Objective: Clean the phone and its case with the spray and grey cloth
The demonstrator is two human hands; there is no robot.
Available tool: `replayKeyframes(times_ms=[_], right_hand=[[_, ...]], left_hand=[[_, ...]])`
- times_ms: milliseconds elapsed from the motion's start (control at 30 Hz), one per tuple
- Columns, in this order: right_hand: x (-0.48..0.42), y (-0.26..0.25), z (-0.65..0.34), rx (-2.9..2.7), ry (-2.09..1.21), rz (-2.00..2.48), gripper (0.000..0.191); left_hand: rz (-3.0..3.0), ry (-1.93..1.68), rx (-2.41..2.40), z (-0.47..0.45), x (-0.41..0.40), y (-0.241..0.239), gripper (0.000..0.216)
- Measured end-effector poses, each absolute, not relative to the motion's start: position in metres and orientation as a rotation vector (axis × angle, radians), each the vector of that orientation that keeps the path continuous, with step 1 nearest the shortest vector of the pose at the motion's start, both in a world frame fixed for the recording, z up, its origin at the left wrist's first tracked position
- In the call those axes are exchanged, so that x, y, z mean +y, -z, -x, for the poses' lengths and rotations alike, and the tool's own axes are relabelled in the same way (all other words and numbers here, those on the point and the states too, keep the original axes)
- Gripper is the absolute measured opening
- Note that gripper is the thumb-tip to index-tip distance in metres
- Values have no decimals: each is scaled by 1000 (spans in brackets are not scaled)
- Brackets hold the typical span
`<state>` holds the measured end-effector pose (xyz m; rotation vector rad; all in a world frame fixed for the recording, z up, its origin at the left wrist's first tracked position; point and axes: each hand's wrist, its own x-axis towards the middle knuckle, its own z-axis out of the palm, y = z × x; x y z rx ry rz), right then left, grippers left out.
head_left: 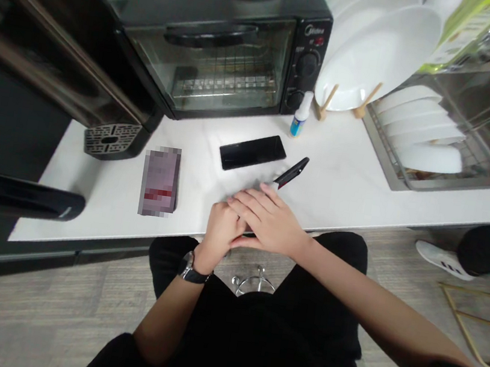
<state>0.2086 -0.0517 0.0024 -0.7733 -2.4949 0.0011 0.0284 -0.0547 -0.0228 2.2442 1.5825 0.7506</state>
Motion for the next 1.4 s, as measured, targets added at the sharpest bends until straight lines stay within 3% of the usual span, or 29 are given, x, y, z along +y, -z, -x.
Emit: replayKeyframes(times_ms=[233, 400, 833, 1100, 1400], right_hand=[[-32, -2, -226, -2474, 148, 798, 79], [-19, -4, -236, -2507, 169, 859, 70], [16, -12, -268, -2367, 160, 1153, 85], [-1, -6, -232, -1958, 119, 1338, 70], [-36, 0, -190, -1963, 78, 1221, 76]], left_hand=[[-2328, -894, 1467, -31, -61, 5, 34], [-2291, -903, 1533, -34, -61, 2, 33], [-2172, -912, 1506, -37, -62, -2, 32], [-2146, -946, 1504, -42, -61, 4, 32], [-2154, -906, 1517, -42, -60, 5, 25]])
